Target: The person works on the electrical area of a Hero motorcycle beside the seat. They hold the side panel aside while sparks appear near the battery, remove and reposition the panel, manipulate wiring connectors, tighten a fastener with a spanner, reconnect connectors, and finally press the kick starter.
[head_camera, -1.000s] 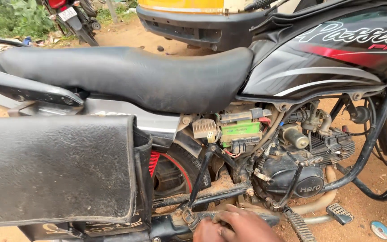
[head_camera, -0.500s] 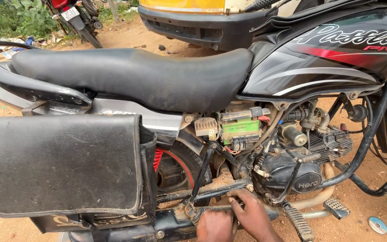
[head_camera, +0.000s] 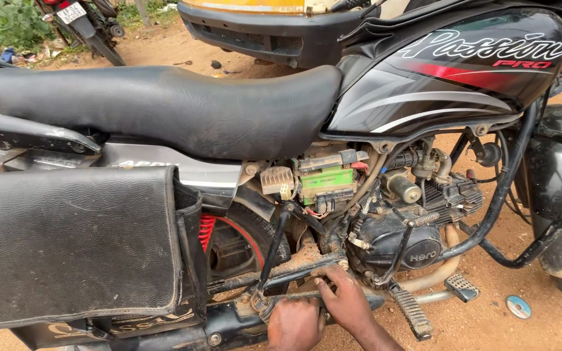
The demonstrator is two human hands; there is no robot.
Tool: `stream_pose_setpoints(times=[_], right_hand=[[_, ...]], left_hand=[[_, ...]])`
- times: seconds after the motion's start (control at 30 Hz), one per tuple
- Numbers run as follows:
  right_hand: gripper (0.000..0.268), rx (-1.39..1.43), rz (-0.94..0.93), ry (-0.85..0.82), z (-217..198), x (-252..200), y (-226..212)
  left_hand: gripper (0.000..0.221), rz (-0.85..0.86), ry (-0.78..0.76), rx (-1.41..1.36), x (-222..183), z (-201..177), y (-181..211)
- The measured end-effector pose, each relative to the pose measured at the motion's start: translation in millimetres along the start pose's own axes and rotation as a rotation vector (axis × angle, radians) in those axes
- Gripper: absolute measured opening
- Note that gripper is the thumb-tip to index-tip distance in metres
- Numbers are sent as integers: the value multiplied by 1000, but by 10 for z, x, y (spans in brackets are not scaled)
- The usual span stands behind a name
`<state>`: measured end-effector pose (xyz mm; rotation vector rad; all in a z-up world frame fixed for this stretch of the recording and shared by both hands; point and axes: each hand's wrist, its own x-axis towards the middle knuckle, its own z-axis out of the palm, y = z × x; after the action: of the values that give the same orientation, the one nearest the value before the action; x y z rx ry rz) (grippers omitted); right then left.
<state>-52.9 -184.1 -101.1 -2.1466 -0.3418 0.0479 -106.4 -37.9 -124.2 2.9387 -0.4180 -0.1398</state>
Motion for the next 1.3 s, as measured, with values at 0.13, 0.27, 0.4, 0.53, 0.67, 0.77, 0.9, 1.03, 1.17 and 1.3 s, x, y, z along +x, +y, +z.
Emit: stream_pose_setpoints(times=[0.13, 0.27, 0.4, 0.53, 0.67, 0.77, 0.9, 1.03, 1.17, 1.3], right_hand=[[22, 5, -41, 179, -216, 108, 221], [23, -28, -181, 507, -530, 242, 519], [45, -7, 116, 513, -747, 220, 257], [51, -206, 424, 153, -709, 226, 367], [49, -204, 412, 244, -707, 274, 387], [57, -316, 378, 145, -667, 227, 339], [42, -277, 396, 216, -666, 314, 561], [63, -294, 336, 234, -585, 286, 532], [54, -510, 394, 215, -496, 356, 574], [45, -602, 333, 299, -364, 426, 903]], left_hand=[[34, -5, 15, 18, 66, 28, -11], [40, -46, -122, 81, 35, -125, 33], [44, -34, -158, 116, 51, 1, -32], [43, -12, -121, 128, 35, 1, -15], [41, -18, -79, 112, 32, -23, -13], [37, 25, 47, 106, 51, 126, -62], [35, -4, 33, 85, 30, 11, -9], [34, -38, -27, 57, 8, 25, 0], [33, 3, 69, 38, 15, 106, -49], [30, -3, 87, 43, 42, 120, -37]])
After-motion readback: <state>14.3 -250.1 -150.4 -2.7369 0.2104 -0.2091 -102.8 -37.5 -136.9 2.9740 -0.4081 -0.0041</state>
